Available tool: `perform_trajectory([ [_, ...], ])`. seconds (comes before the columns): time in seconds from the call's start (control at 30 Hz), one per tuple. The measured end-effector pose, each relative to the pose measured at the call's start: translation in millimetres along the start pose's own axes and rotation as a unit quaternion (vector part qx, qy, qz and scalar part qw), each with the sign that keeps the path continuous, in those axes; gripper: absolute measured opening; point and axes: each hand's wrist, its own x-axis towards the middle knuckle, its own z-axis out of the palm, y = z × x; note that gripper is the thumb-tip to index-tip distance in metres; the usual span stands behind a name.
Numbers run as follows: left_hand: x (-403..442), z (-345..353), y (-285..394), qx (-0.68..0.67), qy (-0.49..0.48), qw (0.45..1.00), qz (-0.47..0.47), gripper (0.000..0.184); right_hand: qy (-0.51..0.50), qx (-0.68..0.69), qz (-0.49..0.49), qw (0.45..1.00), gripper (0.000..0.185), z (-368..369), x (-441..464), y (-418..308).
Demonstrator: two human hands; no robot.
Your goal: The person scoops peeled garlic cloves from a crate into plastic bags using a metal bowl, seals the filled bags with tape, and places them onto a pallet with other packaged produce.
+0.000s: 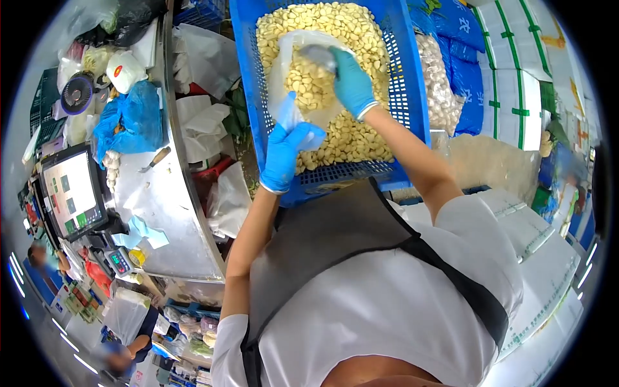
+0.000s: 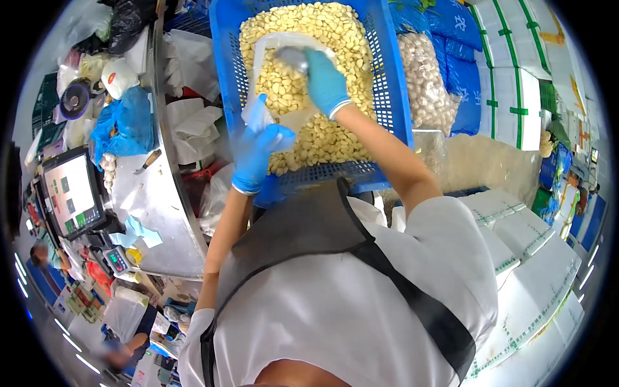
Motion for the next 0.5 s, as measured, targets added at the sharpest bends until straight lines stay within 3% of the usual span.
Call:
perform_trajectory([
  [0.03, -1, 1, 2, -0.012, 0.002, 1.0, -0.002, 0.066, -0.05, -0.021, -0.04, 0.998, 0.053, -1, -2, -7],
  [0.13, -2, -6, 1, -0.036, 0.038, 0.999, 0.002, 0.06, 0.046, -0.036, 0.016, 0.998, 0.053, -26, -1, -9],
  [0.17, 0, -12, -9, -0.039, 0.057, 0.998, 0.004, 0.058, 0.075, 0.038, 0.065, 0.994, 0.053, -42, 4, -2],
  [0.2, 1, -17, -16, -0.042, 0.074, 0.996, 0.008, 0.056, 0.125, -0.054, 0.0, 0.991, 0.048, -59, 10, 11],
  [0.27, -1, -23, -26, -0.044, 0.068, 0.996, 0.034, 0.053, -0.115, -0.178, 0.133, 0.968, 0.052, -81, 11, 42],
  [0.33, -6, -20, -27, -0.05, 0.066, 0.995, 0.055, 0.05, -0.222, -0.283, 0.009, 0.933, 0.071, -88, 13, 37],
  [0.37, -9, -19, -27, -0.055, 0.067, 0.994, 0.064, 0.05, -0.216, -0.304, 0.032, 0.928, 0.087, -85, 13, 31],
  [0.47, -14, -16, -33, -0.044, 0.047, 0.997, 0.052, 0.047, -0.109, -0.01, -0.014, 0.994, 0.096, -23, 35, 59],
  [0.5, -16, -19, -33, -0.078, 0.04, 0.996, 0.031, 0.046, -0.105, 0.01, 0.031, 0.994, 0.098, 3, 45, 63],
])
